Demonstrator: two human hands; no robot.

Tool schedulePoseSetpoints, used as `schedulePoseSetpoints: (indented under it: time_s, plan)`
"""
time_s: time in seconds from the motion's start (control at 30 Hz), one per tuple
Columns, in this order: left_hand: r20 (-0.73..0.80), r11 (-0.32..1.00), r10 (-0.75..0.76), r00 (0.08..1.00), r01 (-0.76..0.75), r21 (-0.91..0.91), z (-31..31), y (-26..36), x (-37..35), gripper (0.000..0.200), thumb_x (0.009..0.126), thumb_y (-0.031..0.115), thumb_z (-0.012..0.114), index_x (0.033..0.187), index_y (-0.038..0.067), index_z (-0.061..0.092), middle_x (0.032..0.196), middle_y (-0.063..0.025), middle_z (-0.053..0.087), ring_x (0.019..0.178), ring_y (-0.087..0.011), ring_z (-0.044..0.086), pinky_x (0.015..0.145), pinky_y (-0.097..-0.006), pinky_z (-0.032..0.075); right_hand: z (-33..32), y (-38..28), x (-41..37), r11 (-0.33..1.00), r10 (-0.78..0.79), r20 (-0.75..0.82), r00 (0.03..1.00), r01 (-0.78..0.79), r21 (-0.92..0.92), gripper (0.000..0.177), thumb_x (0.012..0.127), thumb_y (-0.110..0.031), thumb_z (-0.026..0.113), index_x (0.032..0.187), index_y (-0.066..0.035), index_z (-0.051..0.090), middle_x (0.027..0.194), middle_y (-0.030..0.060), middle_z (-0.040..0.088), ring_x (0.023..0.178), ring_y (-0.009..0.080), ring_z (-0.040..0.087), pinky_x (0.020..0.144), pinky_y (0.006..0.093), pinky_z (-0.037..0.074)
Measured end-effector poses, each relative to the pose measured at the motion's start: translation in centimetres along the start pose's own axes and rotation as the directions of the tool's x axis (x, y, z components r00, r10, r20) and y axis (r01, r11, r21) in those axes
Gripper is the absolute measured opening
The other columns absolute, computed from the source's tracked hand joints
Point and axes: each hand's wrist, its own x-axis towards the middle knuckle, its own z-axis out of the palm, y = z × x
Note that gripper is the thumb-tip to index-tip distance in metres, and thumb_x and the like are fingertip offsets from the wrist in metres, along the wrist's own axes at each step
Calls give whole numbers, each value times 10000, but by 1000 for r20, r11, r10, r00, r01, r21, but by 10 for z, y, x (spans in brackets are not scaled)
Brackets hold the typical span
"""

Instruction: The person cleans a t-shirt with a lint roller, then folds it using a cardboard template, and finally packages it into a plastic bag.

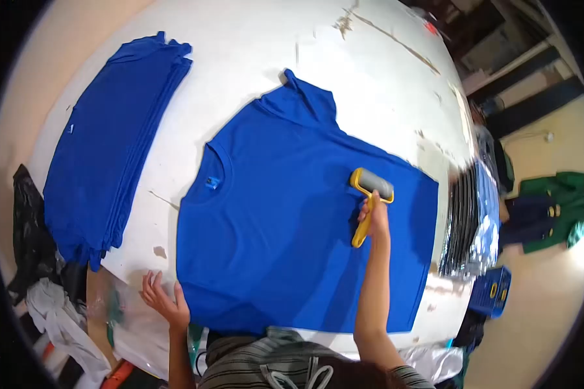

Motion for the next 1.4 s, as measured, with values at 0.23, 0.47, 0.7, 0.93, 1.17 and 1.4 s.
schedulePoseSetpoints:
  time_s: [0.23,0.47,0.7,0.93,1.17,1.4]
  plan:
    - [0,999,9,1000,-9,53,3,-2,-1,362,778,204,530,1103,58,463,1205,-151,414,1158,-316,337,962,-482,175,6,-43,90,996,23,49,999,-27,89,377,856,-449,423,731,-94,431,514,-7,383,407,115,372,373,237,342]
    - [-10,997,77,997,-77,-23,6,-8,-3,363,771,198,551,1097,62,469,1211,-142,416,1163,-310,336,970,-483,165,-1,38,-79,1000,-2,5,1000,2,-5,394,854,-455,426,707,-90,440,500,3,390,396,106,395,368,237,350]
    - [-47,996,66,997,-69,-59,7,-7,-7,336,776,213,552,1067,60,483,1192,-132,431,1152,-303,347,963,-461,174,-21,127,-293,976,217,-98,971,-216,17,391,883,-416,395,708,-69,434,479,12,394,365,103,389,348,229,331]
    - [-46,995,86,995,-88,-39,8,-7,-7,315,794,229,535,1058,64,486,1195,-134,427,1151,-300,345,961,-457,169,7,113,-321,944,296,-86,951,-278,177,334,904,-351,380,771,-47,419,512,27,420,390,103,398,359,237,328]
    - [-31,994,106,994,-107,-16,9,-9,-5,307,809,256,520,1044,60,488,1196,-142,424,1146,-299,345,957,-450,173,87,116,-293,960,227,240,944,-258,109,321,907,-348,369,805,-45,403,541,33,425,420,133,428,407,240,365]
    - [-8,991,76,997,-76,-106,5,-4,-2,336,812,298,510,1030,43,490,1181,-161,423,1135,-323,344,944,-458,181,112,116,-237,976,149,108,983,-164,146,343,907,-360,362,767,-50,409,525,30,422,400,128,420,383,245,361]
